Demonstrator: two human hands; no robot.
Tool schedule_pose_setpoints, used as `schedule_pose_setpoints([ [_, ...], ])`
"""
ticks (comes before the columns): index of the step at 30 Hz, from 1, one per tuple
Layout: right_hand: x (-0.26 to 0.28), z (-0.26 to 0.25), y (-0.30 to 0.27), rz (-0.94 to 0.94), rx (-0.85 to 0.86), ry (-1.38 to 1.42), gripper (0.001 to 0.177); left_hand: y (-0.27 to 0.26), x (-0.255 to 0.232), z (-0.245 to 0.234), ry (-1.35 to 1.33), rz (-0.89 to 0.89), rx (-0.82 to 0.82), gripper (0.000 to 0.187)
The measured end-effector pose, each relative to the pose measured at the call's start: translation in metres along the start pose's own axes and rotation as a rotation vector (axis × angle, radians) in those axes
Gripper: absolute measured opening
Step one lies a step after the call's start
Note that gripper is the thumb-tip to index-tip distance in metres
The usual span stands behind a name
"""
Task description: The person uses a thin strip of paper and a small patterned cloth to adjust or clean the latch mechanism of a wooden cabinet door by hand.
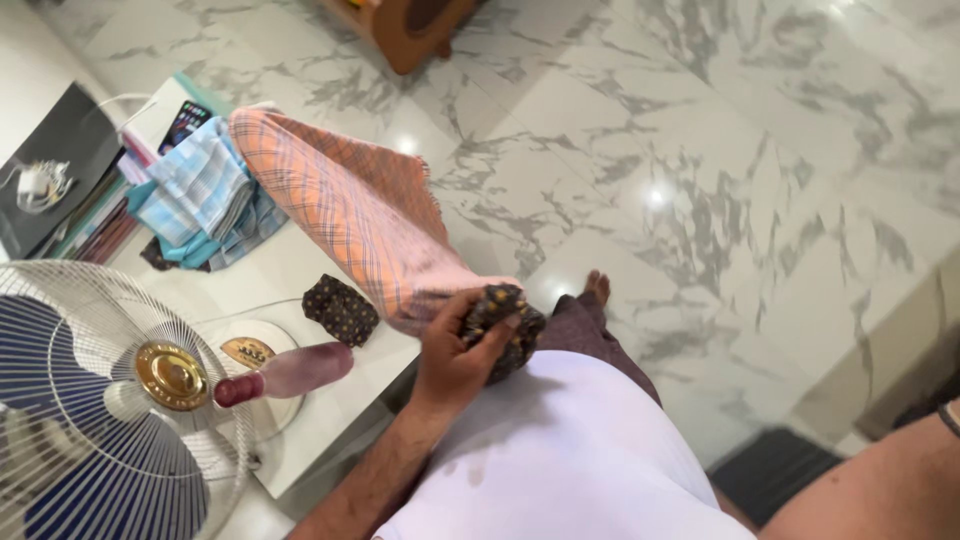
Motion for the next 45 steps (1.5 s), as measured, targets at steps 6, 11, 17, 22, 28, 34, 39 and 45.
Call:
schedule_pose_setpoints([
  [6, -0.024, 0.097, 0.083, 0.208, 0.124, 0.38, 0.011, 0.036, -0.007, 0.006, 0.019, -0.26, -0.331, 0.024],
  [11, -0.011, 0.158, 0.1, 0.563, 0.362, 0.797, 0.012, 0.058, -0.019, 0.031, -0.042, -0.175, -0.436, 0.025],
  [17, 0.066, 0.227, 0.097, 0.797, 0.796, 1.069, 0.011, 0.082, -0.013, 0.034, -0.068, -0.242, -0.6, 0.024],
  [22, 0.101, 0.249, 0.082, 0.774, 1.06, 1.065, 0.007, 0.111, 0.006, 0.036, -0.079, -0.227, -0.649, 0.023],
  [28, 0.113, 0.28, 0.096, 0.744, 1.218, 1.034, 0.008, 0.159, 0.02, 0.035, -0.265, -0.217, -0.64, 0.024],
  [34, 0.127, 0.317, 0.108, 0.783, 1.241, 1.021, 0.009, 0.198, 0.027, 0.016, -0.254, -0.165, -0.617, 0.024],
  [39, 0.149, 0.336, 0.11, 0.793, 1.393, 1.068, 0.009, 0.214, 0.024, 0.004, -0.203, -0.243, -0.685, 0.024],
  [45, 0.171, 0.374, 0.131, 0.797, 1.727, 1.081, 0.014, 0.21, 0.018, 0.017, -0.167, -0.252, -0.925, 0.026],
])
Point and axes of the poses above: each hand's wrist, its own y-axis towards the middle knuckle, its own z-axis out of the palm, x = y × z, the point moved 4 cm from there along y, towards the middle knuckle, and after that the axes turned 9 degrees about z, right-handed, at the moved point
